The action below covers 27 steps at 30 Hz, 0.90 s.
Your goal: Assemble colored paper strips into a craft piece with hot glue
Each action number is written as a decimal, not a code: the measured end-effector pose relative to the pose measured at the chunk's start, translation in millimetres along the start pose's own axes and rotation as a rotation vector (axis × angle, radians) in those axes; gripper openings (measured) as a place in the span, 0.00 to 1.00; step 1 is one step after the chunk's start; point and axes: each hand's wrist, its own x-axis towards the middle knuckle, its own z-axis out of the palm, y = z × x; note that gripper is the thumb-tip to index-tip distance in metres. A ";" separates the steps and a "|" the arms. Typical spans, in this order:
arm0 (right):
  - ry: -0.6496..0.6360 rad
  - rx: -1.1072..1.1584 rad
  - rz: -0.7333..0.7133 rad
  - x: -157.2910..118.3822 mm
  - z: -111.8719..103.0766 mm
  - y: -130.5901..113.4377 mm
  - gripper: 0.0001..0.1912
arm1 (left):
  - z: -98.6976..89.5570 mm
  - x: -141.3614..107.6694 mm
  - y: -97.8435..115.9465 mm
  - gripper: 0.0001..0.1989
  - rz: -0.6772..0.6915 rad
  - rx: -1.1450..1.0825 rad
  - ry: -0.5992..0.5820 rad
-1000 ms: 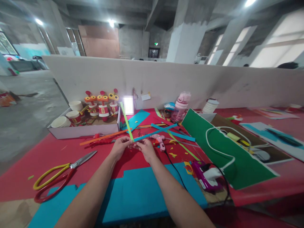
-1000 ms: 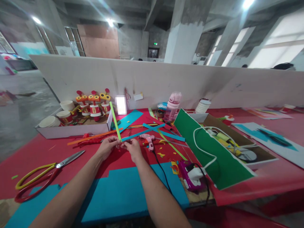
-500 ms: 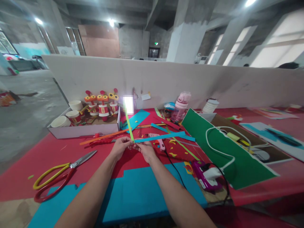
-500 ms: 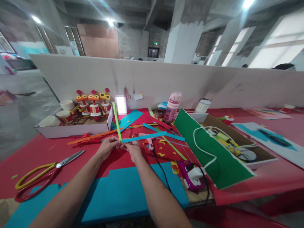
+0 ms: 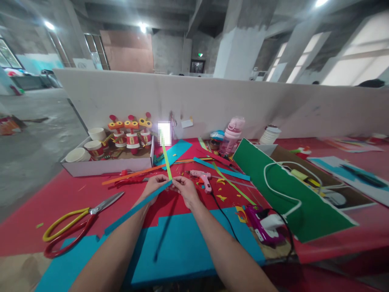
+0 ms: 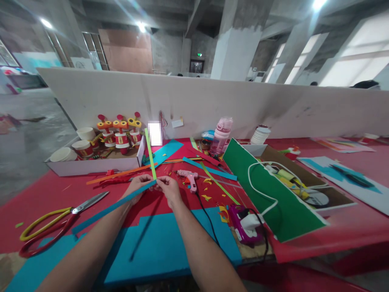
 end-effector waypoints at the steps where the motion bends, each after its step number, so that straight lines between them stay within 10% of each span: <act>1: 0.011 -0.008 -0.005 -0.1 0.1 -0.1 0.16 | 0.4 -0.3 0.4 0.12 0.003 -0.001 -0.004; 16: 0.133 -0.031 -0.128 4.2 -1.1 2.2 0.15 | 11.9 -10.4 11.6 0.13 -0.004 0.002 -0.110; 27: 0.053 -0.136 -0.088 3.3 -0.9 -0.9 0.15 | 5.8 -7.3 9.4 0.09 0.054 0.228 0.094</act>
